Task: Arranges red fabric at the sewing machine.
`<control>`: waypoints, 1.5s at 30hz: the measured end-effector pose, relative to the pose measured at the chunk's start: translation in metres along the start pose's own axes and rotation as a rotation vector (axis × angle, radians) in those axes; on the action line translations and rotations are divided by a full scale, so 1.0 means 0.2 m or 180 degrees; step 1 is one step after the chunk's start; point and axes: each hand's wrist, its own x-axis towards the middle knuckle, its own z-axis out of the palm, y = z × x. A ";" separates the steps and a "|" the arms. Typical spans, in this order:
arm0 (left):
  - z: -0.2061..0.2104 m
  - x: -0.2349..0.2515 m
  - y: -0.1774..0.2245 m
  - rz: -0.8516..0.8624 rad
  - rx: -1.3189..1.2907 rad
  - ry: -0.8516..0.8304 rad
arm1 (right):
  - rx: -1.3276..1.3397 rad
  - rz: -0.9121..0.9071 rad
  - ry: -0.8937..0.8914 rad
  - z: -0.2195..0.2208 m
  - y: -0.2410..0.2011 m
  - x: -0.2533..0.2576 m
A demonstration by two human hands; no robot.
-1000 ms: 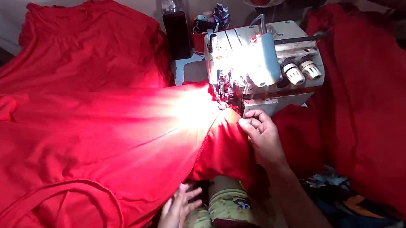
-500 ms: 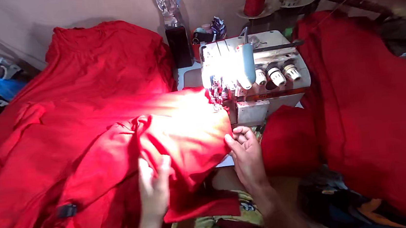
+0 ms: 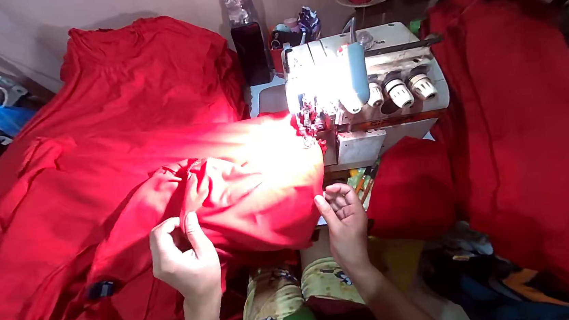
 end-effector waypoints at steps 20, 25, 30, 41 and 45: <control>0.01 -0.04 -0.09 0.0101 0.0127 -0.0572 | -0.0972 -0.0003 -0.0538 -0.07 0.01 0.09; -0.08 -0.01 -0.09 -0.0374 -0.0893 -0.0750 | -0.1030 -0.0578 -0.0341 -0.10 0.03 0.07; -0.14 0.05 -0.08 -0.0902 -0.1353 -0.0773 | -0.0101 0.0260 -0.0586 -0.11 -0.08 0.03; -0.13 0.04 0.02 -0.1852 -0.2060 -0.0565 | 0.0379 0.0444 -0.0967 -0.18 -0.13 0.08; -0.07 -0.05 0.06 -0.1879 -0.1795 -0.0321 | -0.0381 0.0296 -0.0889 -0.18 -0.13 0.06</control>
